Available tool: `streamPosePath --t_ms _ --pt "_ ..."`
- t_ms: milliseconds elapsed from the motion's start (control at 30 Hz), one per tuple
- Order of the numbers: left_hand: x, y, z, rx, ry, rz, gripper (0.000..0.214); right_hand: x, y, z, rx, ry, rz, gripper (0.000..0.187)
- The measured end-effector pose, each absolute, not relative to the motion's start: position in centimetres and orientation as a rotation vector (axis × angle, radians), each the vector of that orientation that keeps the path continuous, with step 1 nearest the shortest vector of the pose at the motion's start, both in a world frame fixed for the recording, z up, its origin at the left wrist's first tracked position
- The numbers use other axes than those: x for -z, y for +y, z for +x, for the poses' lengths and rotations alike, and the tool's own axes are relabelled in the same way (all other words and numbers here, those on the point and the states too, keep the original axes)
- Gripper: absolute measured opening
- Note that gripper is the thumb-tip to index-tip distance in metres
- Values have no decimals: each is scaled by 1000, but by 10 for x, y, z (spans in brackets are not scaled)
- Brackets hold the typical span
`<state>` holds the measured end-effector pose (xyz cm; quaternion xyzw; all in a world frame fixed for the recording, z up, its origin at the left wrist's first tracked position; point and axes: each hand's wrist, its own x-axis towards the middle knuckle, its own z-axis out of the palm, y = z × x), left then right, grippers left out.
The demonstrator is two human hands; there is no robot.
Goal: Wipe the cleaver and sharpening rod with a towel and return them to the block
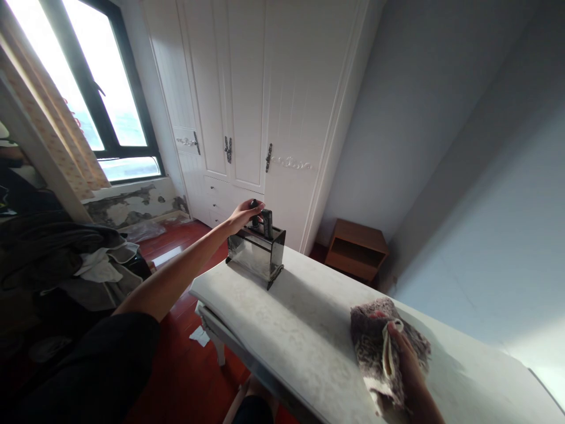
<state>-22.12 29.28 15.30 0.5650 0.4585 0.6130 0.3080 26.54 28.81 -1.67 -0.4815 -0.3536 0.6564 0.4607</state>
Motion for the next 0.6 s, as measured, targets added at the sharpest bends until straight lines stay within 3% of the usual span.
streamPosePath --t_ms 367,600 --pt "-157 288 -229 -1781 1457 1350 54 13 283 262 -1612 -891 -1154 67" --pt "-173 262 -201 -2556 1653 1076 24 21 287 265 -1568 -974 -1142 65"
